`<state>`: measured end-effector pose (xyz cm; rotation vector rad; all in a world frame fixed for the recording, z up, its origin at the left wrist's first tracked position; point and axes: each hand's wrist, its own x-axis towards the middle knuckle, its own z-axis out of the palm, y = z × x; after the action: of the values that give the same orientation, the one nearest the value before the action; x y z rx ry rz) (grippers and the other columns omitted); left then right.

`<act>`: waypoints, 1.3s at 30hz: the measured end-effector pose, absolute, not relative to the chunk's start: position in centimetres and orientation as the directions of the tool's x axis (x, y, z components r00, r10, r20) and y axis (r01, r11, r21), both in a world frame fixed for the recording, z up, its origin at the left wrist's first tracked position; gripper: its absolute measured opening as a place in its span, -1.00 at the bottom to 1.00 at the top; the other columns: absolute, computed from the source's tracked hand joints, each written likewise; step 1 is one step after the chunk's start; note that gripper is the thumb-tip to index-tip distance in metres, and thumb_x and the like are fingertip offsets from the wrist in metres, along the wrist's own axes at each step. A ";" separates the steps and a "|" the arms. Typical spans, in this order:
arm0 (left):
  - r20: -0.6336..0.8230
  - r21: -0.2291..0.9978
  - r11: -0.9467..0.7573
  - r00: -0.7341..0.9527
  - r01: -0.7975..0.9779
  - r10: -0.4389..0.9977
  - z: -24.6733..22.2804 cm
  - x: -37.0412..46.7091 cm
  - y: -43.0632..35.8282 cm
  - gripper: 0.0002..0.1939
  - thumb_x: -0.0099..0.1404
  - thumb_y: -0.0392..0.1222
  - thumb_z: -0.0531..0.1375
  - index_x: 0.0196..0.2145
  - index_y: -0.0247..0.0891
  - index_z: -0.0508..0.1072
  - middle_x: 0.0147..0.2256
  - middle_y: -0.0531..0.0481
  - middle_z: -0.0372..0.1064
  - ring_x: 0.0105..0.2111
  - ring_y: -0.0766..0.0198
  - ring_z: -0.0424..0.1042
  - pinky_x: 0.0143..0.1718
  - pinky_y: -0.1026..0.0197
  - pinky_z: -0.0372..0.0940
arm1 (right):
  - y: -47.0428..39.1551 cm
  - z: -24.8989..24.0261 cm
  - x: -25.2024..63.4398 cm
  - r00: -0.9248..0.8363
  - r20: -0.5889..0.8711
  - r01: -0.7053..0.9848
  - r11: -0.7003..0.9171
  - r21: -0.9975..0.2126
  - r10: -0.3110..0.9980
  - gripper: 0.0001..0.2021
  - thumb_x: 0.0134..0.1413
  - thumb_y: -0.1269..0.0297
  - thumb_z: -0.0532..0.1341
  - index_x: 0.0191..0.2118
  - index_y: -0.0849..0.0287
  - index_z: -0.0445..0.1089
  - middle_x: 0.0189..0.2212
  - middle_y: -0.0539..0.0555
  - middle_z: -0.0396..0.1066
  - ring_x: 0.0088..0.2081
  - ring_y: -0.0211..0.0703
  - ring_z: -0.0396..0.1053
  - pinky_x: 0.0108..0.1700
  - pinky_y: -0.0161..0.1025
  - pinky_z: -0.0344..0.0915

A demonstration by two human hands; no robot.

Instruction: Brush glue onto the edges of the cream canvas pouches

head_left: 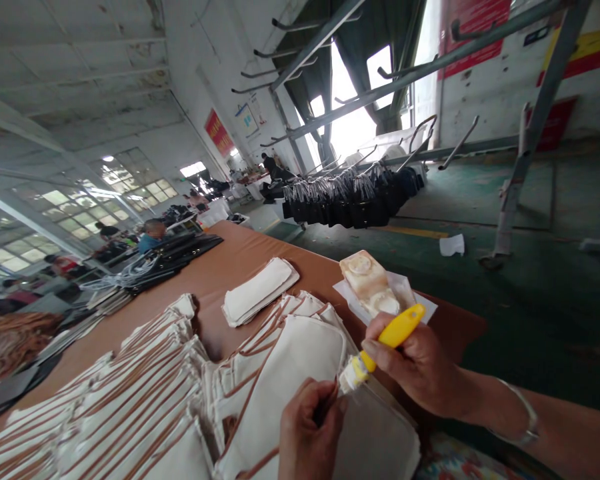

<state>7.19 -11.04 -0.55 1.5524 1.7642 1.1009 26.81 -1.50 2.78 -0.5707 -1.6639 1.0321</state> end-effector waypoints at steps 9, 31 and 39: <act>0.556 0.468 -0.365 0.053 0.805 0.830 -1.8 7.6 -12.6 -0.89 0.37 -0.24 0.12 -0.28 -0.19 0.44 -0.44 0.05 0.35 -0.51 0.40 0.35 -0.50 0.40 0.20 | 0.4 2.5 28.7 -0.211 0.453 -0.101 0.441 -0.892 0.866 -0.77 0.27 0.16 0.16 -0.36 0.18 0.34 -0.56 -0.02 0.24 -0.54 -0.25 0.18 -0.51 -0.30 0.14; 0.586 0.034 -0.572 0.447 0.819 0.675 -1.6 7.8 -13.4 -0.86 0.26 -0.47 0.14 -0.28 -0.27 0.36 -0.49 0.00 0.36 -0.54 0.34 0.32 -0.52 0.32 0.20 | -0.1 3.2 29.2 -0.651 0.301 -0.258 0.170 -0.951 0.697 -0.82 0.21 0.25 0.18 -0.38 0.22 0.30 -0.53 -0.08 0.18 -0.54 -0.36 0.07 -0.51 -0.38 0.03; 0.601 0.111 -0.530 0.368 0.841 0.709 -2.3 7.6 -13.6 -0.85 0.27 -0.47 0.15 -0.26 -0.27 0.36 -0.46 -0.01 0.36 -0.50 0.32 0.34 -0.48 0.31 0.23 | -0.2 1.9 29.1 -0.585 0.215 -0.248 0.080 -0.965 0.782 -0.79 0.21 0.18 0.20 -0.38 0.20 0.31 -0.58 -0.10 0.14 -0.60 -0.38 0.01 -0.55 -0.37 -0.03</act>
<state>7.64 -13.59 -2.30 2.7699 1.5958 1.0281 29.15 -0.19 1.91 -0.5483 -1.5577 1.6254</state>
